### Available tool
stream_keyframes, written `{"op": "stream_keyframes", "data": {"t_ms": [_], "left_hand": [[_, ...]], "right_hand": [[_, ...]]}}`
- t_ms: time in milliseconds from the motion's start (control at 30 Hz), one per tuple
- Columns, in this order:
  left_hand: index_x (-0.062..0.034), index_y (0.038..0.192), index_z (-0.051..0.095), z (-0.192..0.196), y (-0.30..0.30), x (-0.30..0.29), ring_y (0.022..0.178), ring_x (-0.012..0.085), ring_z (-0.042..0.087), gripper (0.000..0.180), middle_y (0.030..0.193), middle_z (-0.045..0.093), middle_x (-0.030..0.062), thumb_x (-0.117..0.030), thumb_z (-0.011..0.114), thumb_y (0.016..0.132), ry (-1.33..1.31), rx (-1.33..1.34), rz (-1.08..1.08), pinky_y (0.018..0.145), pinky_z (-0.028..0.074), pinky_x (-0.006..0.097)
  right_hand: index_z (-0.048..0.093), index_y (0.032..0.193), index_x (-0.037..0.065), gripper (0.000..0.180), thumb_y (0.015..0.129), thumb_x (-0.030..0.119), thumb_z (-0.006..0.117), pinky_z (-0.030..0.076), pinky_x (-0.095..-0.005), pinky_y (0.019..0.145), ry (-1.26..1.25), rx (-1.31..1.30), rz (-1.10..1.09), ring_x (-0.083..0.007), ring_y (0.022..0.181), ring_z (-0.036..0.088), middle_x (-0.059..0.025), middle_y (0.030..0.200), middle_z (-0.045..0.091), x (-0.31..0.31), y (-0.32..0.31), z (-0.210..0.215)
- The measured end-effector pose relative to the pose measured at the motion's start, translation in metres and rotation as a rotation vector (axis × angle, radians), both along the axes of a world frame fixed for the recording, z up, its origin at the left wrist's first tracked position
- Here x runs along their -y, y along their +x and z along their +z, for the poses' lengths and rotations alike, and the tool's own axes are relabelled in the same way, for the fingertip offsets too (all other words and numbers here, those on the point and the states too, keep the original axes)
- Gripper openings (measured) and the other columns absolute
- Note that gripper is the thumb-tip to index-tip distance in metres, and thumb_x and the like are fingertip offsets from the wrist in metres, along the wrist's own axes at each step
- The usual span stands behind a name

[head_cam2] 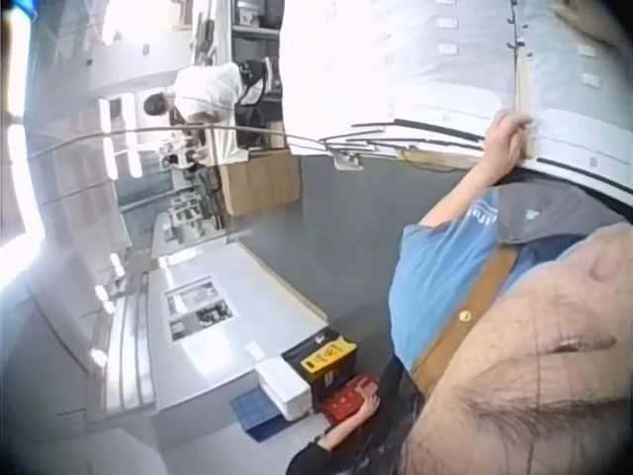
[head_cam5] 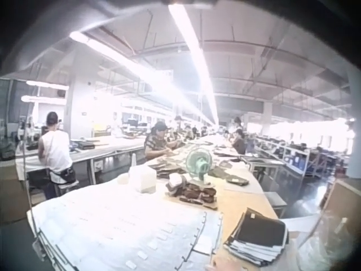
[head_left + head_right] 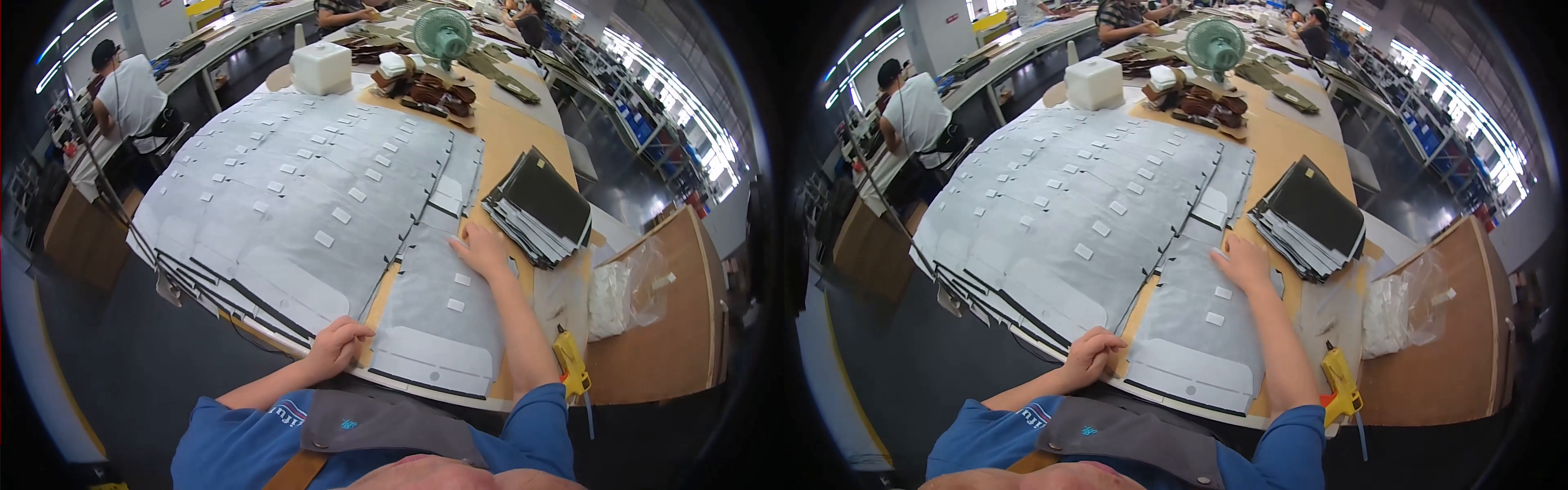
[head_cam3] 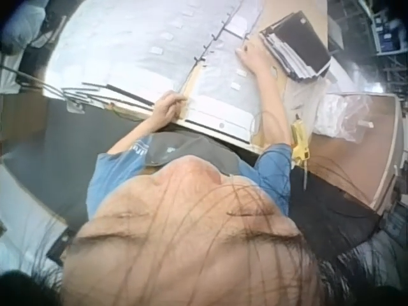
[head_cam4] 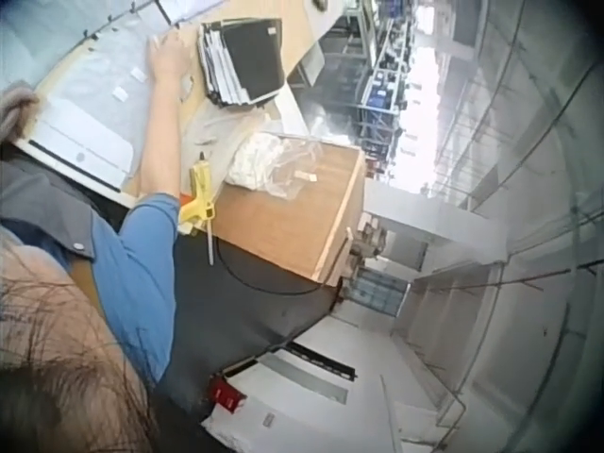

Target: The recorder uses a hot glue gun and applies adhesive strips to leather or fabric bag components at a workshop station.

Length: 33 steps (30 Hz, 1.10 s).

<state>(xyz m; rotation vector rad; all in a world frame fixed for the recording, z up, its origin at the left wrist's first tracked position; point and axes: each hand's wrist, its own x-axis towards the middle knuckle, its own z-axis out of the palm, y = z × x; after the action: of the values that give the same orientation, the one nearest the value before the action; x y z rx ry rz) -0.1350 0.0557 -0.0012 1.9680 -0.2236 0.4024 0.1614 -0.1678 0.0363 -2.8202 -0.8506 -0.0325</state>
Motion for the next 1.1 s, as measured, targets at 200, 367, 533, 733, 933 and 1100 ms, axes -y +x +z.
{"op": "stream_keyframes", "data": {"t_ms": [200,367,533,733,933,1100], "left_hand": [[-0.0017,0.114,0.063,0.013,0.011,0.002,0.077,0.0159,0.059,0.03,0.083,0.059,0.0068,0.003,0.044,0.091,-0.183,-0.204,0.043,0.072,0.049,0.027],[-0.0053,0.127,0.058,0.031,0.042,-0.011,0.059,0.0101,0.042,0.029,0.062,0.044,0.0019,-0.017,0.049,0.102,-0.108,-0.322,0.27,0.057,0.039,0.028],[-0.0026,0.134,0.055,0.053,0.076,-0.009,0.055,0.0144,0.049,0.06,0.06,0.051,0.0041,-0.036,0.073,0.088,0.093,-0.507,0.159,0.055,0.042,0.032],[-0.002,0.084,0.065,0.035,0.093,0.01,0.056,0.0261,0.053,0.034,0.061,0.057,0.0134,-0.035,0.07,0.089,0.26,-0.492,-0.011,0.055,0.043,0.039],[-0.0037,0.075,0.06,0.038,0.084,0.009,0.07,0.0388,0.062,0.033,0.068,0.062,0.0172,-0.032,0.065,0.09,0.393,-0.355,0.057,0.062,0.048,0.047],[-0.004,0.077,0.06,0.044,0.08,-0.012,0.07,0.0386,0.061,0.032,0.07,0.062,0.0164,-0.033,0.063,0.091,0.427,-0.367,0.12,0.061,0.048,0.047]], "right_hand": [[0.067,0.093,0.005,0.031,0.082,0.034,0.073,0.048,-0.0399,0.084,0.189,-0.134,0.119,-0.0297,0.098,0.061,-0.0107,0.102,0.063,0.014,0.013,-0.011],[0.068,0.092,0.004,0.019,0.082,0.018,0.075,0.047,-0.0318,0.086,0.522,-0.255,0.313,-0.0213,0.099,0.059,-0.006,0.11,0.061,0.024,-0.008,0.022],[0.069,0.091,0.004,0.011,0.082,0.008,0.075,0.04,-0.0219,0.08,0.75,-0.638,0.211,-0.0059,0.092,0.052,0.0022,0.112,0.062,0.052,-0.028,0.05],[0.069,0.099,0.004,0.02,0.088,0.02,0.072,0.041,-0.0232,0.075,0.681,-0.778,0.146,-0.0067,0.084,0.051,0.0032,0.101,0.062,0.069,-0.017,0.027],[0.067,0.109,0.001,0.041,0.091,0.038,0.067,0.047,-0.0287,0.077,0.428,-0.596,-0.053,-0.0139,0.085,0.06,-0.0028,0.093,0.066,0.085,-0.004,0.012],[0.066,0.117,0.004,0.041,0.093,0.037,0.066,0.049,-0.0263,0.075,0.576,-0.782,-0.319,-0.013,0.083,0.061,-0.0035,0.097,0.067,0.112,-0.013,0.001]]}}
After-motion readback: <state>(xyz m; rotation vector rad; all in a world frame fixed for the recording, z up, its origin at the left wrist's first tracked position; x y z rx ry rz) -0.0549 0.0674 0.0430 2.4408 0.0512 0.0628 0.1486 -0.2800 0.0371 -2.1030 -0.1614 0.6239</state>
